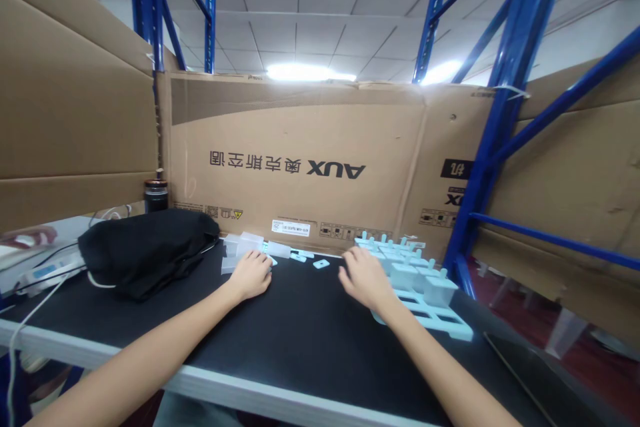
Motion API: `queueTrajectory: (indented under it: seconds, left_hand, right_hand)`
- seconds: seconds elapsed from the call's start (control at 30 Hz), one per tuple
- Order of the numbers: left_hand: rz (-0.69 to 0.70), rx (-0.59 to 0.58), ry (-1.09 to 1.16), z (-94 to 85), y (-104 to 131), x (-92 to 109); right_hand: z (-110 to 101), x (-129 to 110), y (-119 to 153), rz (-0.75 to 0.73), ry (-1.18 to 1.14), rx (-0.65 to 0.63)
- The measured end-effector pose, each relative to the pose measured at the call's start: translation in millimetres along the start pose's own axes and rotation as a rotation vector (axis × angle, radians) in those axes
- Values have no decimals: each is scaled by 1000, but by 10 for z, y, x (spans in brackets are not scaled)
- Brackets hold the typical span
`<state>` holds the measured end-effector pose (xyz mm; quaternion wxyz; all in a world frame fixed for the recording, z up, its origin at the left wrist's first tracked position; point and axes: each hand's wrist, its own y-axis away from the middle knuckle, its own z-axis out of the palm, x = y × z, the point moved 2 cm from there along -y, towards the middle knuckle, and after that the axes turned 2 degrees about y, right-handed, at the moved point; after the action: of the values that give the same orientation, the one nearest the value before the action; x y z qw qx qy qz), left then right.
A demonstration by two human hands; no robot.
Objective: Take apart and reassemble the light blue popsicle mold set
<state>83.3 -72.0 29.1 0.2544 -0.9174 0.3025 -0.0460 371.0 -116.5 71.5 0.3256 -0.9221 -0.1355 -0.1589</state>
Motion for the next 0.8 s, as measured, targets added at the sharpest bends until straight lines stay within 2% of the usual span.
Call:
queueTrajectory:
  seconds: [0.13,0.23,0.33,0.6,0.7,0.8]
  left_hand:
    - [50,-47,24,53,-11,3]
    - [116,-72,65,35,-18,9]
    - [162,-96,117,-4,-21,19]
    - [151,-129,201,-19,-17,3]
    - [162,-138,216,-5,-15,-3]
    - [160,-145,220,3,-15,-6]
  right_hand:
    - [332,-306,-455,-15,-125,-322]
    - [552,-420,-635,6,-138,-443]
    - [622,-462,-696,8,-150,-467]
    - [488,-409,-790,48,-220,-496]
    - [477,-524,-956,70,-277,-436]
    - [485,-754,-1169,61,-343,-385]
